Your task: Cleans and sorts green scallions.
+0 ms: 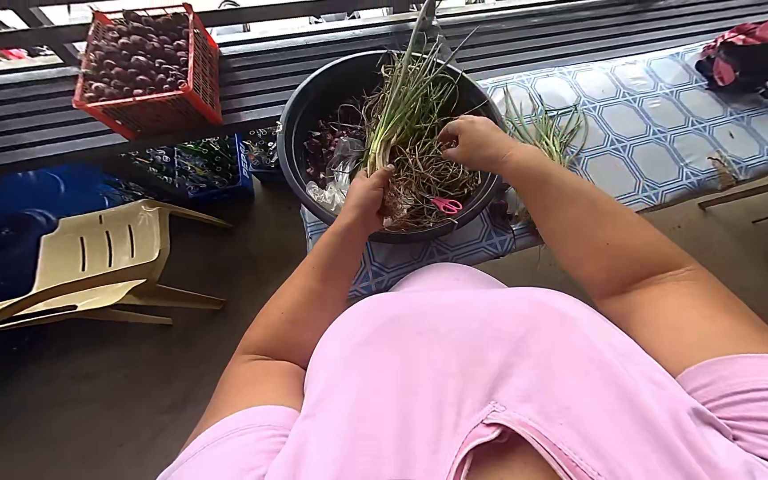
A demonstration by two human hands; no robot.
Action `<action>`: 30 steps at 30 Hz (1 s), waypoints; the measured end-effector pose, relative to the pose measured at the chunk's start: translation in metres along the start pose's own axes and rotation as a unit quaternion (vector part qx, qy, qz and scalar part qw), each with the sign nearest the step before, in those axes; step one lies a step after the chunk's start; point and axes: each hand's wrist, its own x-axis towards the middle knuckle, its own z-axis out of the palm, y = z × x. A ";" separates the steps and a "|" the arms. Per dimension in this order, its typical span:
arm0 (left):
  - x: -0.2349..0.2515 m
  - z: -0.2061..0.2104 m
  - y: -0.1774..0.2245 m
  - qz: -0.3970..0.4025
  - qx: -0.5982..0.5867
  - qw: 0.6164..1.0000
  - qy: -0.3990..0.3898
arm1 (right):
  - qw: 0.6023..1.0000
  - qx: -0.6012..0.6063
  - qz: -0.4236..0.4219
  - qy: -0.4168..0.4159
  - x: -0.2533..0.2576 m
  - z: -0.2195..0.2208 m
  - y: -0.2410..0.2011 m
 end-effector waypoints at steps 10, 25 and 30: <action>-0.016 0.019 0.004 -0.007 0.001 0.998 -0.057 | 0.913 -0.071 -0.290 0.278 0.019 0.040 -0.018; -0.017 0.018 0.007 -0.026 0.007 0.998 -0.051 | 0.982 0.070 0.031 0.172 0.018 -0.027 -0.002; -0.021 0.020 0.016 -0.049 -0.045 0.995 -0.071 | 0.973 -0.015 -0.193 0.125 0.012 0.010 -0.007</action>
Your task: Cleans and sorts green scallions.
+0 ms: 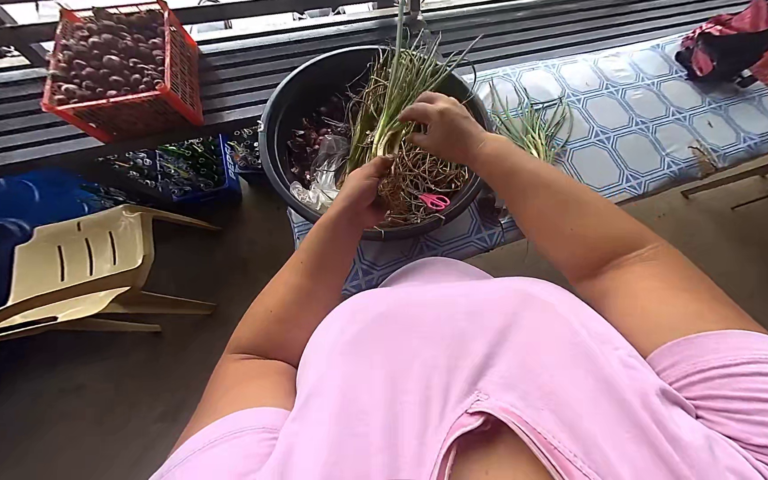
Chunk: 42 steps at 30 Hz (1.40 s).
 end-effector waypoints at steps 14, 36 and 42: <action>-0.010 0.007 0.006 -0.025 -0.018 0.998 -0.058 | 0.974 -0.084 -0.091 0.188 -0.005 0.035 -0.005; 0.000 -0.008 0.024 0.049 -0.025 0.997 -0.052 | 0.944 0.082 0.317 0.039 -0.005 -0.030 0.005; -0.001 -0.024 0.032 0.063 0.007 0.994 -0.090 | 0.981 0.056 0.143 0.119 -0.019 0.004 -0.019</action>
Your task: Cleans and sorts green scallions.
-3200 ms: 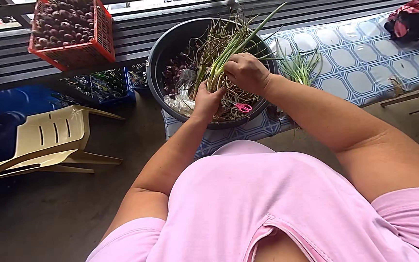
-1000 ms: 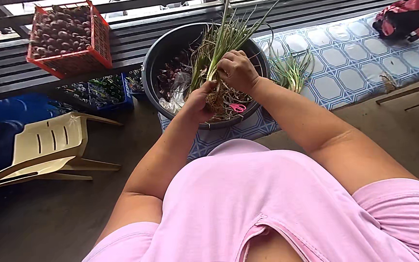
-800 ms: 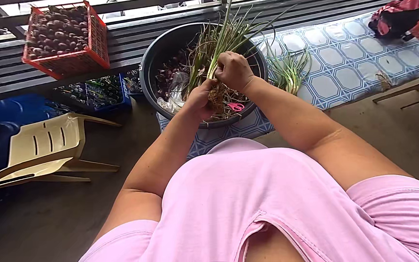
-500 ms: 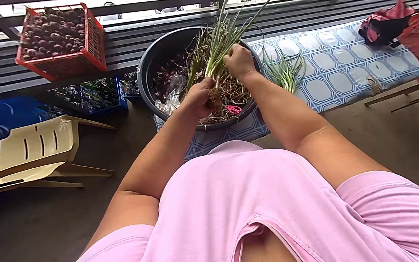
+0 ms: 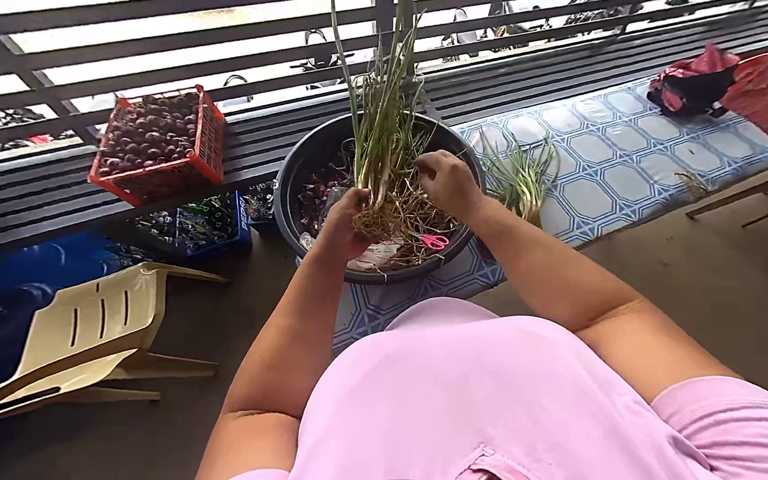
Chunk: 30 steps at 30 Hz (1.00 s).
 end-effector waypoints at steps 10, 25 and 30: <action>0.018 0.004 -0.026 0.031 0.013 0.998 -0.048 | 0.968 -0.104 -0.229 0.021 0.018 0.021 -0.014; 0.008 0.019 -0.024 0.036 0.001 0.999 0.020 | 0.961 -0.153 -0.231 -0.026 0.020 0.007 -0.021; 0.009 0.027 -0.021 0.032 0.037 0.998 0.048 | 0.994 -0.087 -0.047 -0.044 0.034 -0.003 -0.035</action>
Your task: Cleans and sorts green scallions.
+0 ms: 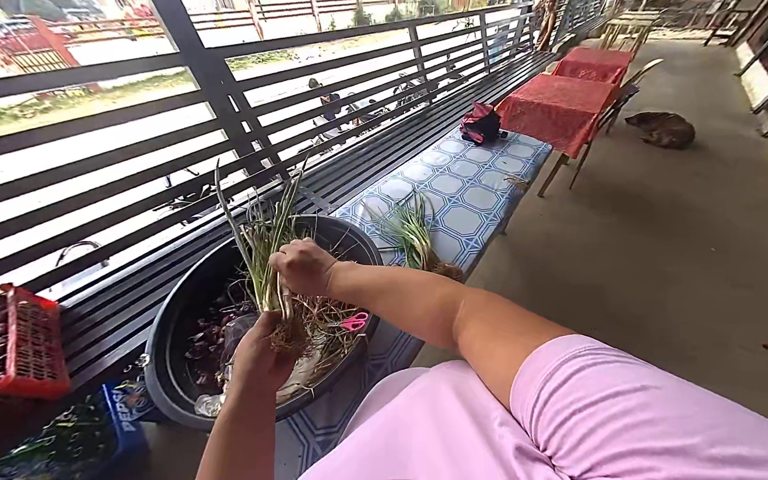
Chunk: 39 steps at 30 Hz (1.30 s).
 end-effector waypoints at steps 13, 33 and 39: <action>-0.008 -0.055 0.014 0.013 -0.015 1.000 0.000 | 0.951 0.086 0.256 0.151 0.000 -0.069 0.072; 0.004 -0.067 -0.021 0.195 0.395 0.881 0.174 | 0.974 0.165 0.140 -0.062 -0.023 -0.017 0.031; -0.002 -0.067 -0.023 0.210 0.445 0.850 0.191 | 0.970 0.156 0.172 -0.067 -0.030 -0.029 0.044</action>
